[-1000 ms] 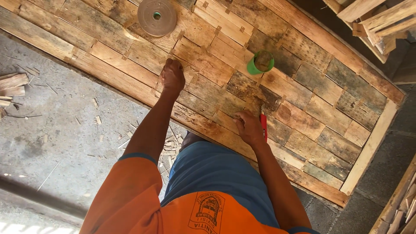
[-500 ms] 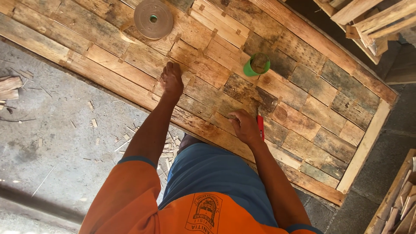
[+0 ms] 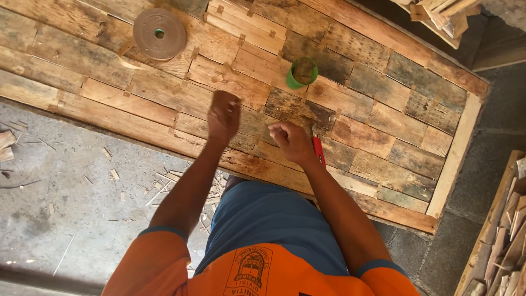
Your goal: Gluing and arranging small wooden tiles onto a larger board to create a patterned surface.
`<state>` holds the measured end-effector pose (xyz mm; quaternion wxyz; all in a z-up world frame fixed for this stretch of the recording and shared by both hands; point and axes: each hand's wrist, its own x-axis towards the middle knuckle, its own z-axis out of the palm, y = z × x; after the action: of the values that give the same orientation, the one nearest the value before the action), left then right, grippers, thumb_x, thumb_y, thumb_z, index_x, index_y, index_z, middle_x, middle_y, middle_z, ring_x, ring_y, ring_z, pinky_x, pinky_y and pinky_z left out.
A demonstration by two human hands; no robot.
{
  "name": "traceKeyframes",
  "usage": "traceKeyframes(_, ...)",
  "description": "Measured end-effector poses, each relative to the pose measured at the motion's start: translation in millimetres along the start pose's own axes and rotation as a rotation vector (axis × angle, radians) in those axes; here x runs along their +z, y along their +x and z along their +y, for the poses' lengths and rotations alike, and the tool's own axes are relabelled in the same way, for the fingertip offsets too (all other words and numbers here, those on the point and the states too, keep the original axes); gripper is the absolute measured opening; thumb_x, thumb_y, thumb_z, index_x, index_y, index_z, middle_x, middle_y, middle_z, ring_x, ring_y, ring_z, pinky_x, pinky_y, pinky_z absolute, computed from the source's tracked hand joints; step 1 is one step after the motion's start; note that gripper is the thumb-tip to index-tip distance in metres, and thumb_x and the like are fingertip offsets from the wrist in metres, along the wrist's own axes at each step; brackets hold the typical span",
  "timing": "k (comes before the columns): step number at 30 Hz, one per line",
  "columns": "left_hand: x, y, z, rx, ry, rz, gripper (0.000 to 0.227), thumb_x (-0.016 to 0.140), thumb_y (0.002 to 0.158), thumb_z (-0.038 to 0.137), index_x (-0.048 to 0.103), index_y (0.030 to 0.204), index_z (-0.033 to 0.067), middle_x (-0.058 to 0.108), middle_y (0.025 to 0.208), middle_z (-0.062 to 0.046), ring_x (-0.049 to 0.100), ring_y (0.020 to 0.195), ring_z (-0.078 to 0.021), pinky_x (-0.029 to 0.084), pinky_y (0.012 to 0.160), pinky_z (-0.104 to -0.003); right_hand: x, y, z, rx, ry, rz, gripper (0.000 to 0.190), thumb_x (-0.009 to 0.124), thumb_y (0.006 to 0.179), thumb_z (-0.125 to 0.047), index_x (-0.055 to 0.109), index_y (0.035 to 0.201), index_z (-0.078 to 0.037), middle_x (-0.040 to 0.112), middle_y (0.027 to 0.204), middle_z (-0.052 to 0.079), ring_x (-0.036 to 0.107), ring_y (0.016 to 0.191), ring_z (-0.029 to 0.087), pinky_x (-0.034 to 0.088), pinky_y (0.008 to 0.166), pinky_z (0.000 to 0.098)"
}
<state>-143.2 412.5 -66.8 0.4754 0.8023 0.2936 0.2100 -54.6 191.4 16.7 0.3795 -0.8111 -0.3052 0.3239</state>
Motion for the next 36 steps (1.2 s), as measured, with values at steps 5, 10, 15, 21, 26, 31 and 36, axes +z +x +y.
traceKeyframes(5,6.7,-29.0,70.9,0.297,-0.230,-0.133,0.010,0.063,0.101,0.001,0.067,0.110,0.0030,0.070,0.108,-0.013,0.076,0.083,-0.0262,0.062,0.066,-0.033,13.2,27.0,40.3,0.180,0.534,0.044,0.028,0.058,0.108,-0.027,0.065,0.121,-0.003,0.074,0.104,0.007,0.068,0.083,0.013,0.058,0.073,0.0300)
traceKeyframes(10,11.2,-27.2,94.7,0.440,-0.137,-0.093,0.015,0.067,0.093,-0.005,0.066,0.107,0.0004,0.067,0.112,-0.015,0.073,0.087,-0.0342,0.060,0.071,-0.040,-3.7,32.2,21.8,0.219,0.729,0.131,0.022,0.064,0.103,-0.021,0.067,0.118,-0.005,0.069,0.096,0.004,0.065,0.080,0.013,0.057,0.071,0.0311)
traceKeyframes(15,19.3,-18.8,99.9,0.455,-0.177,-0.162,0.020,0.067,0.095,-0.004,0.067,0.114,0.0020,0.067,0.118,-0.014,0.073,0.096,-0.0325,0.062,0.077,-0.038,-19.1,32.4,24.2,0.243,0.822,0.196,0.012,0.067,0.101,-0.009,0.066,0.112,-0.004,0.070,0.094,0.005,0.066,0.081,0.014,0.057,0.072,0.0312)
traceKeyframes(21,56.3,-5.3,103.3,-0.058,-0.625,-0.153,0.041,0.076,0.090,0.000,0.058,0.128,0.0013,0.066,0.122,-0.010,0.071,0.097,-0.0165,0.060,0.076,-0.030,-28.6,45.2,29.2,0.116,0.648,0.352,0.008,0.068,0.099,-0.003,0.067,0.107,-0.002,0.072,0.094,0.005,0.067,0.080,0.011,0.057,0.070,0.0275)
traceKeyframes(26,87.5,10.2,101.3,-0.146,-0.604,-0.113,0.045,0.072,0.089,-0.003,0.062,0.133,0.0022,0.071,0.111,-0.009,0.071,0.093,-0.0136,0.061,0.076,-0.027,-35.9,59.7,35.1,0.055,0.554,0.400,0.006,0.066,0.100,-0.003,0.065,0.105,-0.002,0.071,0.095,0.004,0.067,0.079,0.009,0.057,0.070,0.0259)
traceKeyframes(31,90.9,29.8,115.3,-0.152,-0.474,-0.090,0.035,0.074,0.088,-0.002,0.069,0.123,0.0038,0.077,0.095,-0.007,0.076,0.085,-0.0139,0.061,0.073,-0.029,-44.1,73.9,40.6,0.059,0.392,0.470,0.008,0.068,0.099,-0.001,0.066,0.107,0.000,0.068,0.090,0.004,0.060,0.074,0.008,0.049,0.064,0.0260)
traceKeyframes(36,96.6,46.0,120.9,-0.071,-0.380,-0.036,0.036,0.075,0.085,-0.001,0.071,0.120,0.0044,0.077,0.095,-0.008,0.077,0.086,-0.0171,0.063,0.069,-0.032,-59.2,92.5,46.7,0.061,0.320,0.459,0.007,0.069,0.099,-0.001,0.068,0.106,0.000,0.069,0.091,0.003,0.060,0.076,0.008,0.050,0.067,0.0254)
